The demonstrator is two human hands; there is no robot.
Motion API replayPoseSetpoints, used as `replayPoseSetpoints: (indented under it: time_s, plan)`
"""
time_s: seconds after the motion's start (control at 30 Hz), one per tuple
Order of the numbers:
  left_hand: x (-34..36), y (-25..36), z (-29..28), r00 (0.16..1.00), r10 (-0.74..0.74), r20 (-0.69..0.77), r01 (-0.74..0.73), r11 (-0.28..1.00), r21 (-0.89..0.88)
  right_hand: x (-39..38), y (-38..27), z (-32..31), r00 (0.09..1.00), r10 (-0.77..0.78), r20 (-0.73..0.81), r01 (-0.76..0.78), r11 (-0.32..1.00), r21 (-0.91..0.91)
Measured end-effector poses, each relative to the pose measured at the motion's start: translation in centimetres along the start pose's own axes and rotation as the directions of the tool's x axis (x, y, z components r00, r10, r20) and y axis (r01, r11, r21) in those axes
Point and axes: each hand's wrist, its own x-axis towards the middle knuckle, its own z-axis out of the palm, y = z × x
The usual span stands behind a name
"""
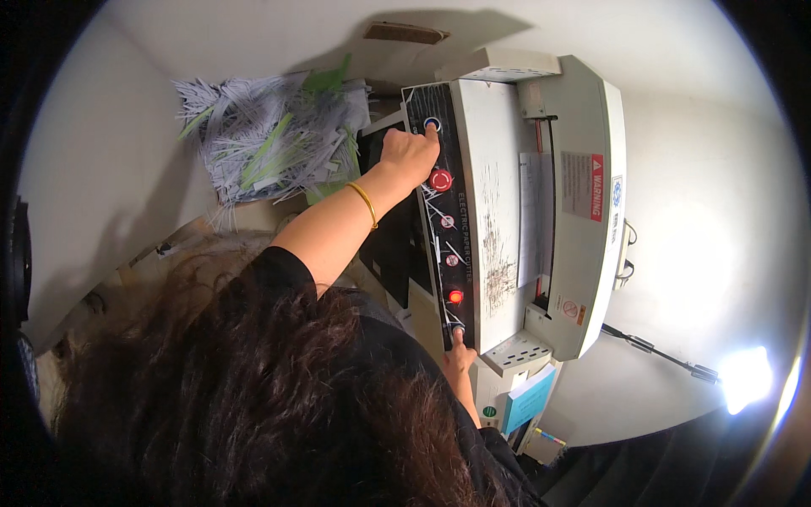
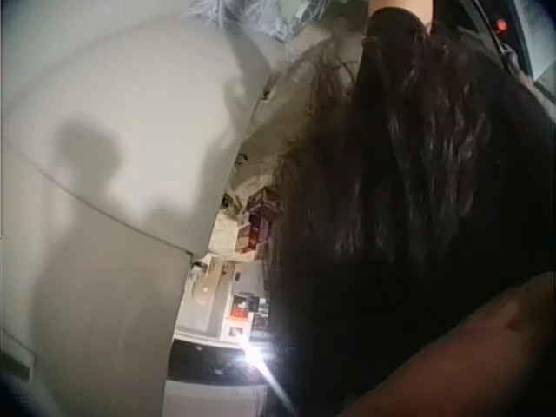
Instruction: The person operates an electric paper cutter to trim stacks of light blue paper. They load the paper, press the cut button, and remove the trimmed sheets, repeating the process multiple times.
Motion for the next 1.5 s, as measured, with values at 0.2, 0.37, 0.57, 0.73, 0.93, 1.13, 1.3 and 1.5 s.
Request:
replayPoseSetpoints:
  time_s: [0.2, 0.37, 0.57, 0.73, 0.93, 1.13, 1.3, 1.5]
  plan:
    - [-0.1, 0.1, -0.4, 0.999, -0.018, 0.032, 0.019, 1.0, -0.016, -1.6, -0.7, 0.1, 0.996, -0.069, 0.05, 0.067, 0.997, 0.037]
    - [-0.3, 0.1, -0.6, 0.998, -0.017, 0.061, 0.019, 0.999, -0.038, -1.7, -0.8, 0.5, 1.0, -0.026, -0.01, 0.027, 0.999, 0.02]
    - [-0.2, -0.2, -0.5, 0.998, -0.023, 0.052, 0.026, 0.999, -0.048, -2.0, -1.0, 0.7, 0.998, -0.063, -0.01, 0.064, 0.99, 0.124]
    - [-0.1, -0.4, -0.2, 0.998, -0.019, 0.055, 0.021, 0.999, -0.033, -0.1, 0.4, 0.9, 0.996, -0.084, 0.025, 0.079, 0.984, 0.162]
    - [0.3, 0.3, -1.2, 0.99, -0.012, 0.137, 0.014, 1.0, -0.009, 7.4, 6.2, 1.2, 0.922, -0.371, -0.109, 0.386, 0.888, 0.249]
    - [0.2, -0.3, -1.6, 0.983, -0.015, 0.182, 0.008, 0.999, 0.039, 7.2, 5.6, 2.3, 0.924, -0.347, -0.158, 0.379, 0.884, 0.273]
    - [0.2, 0.1, -2.2, 0.98, -0.006, 0.201, -0.007, 0.998, 0.063, 7.3, 5.7, 2.5, 0.904, -0.37, -0.215, 0.405, 0.902, 0.151]
    - [0.4, 0.4, -2.2, 0.976, 0.01, 0.218, -0.027, 0.997, 0.076, 8.6, 6.9, 2.8, 0.879, -0.407, -0.249, 0.463, 0.856, 0.232]
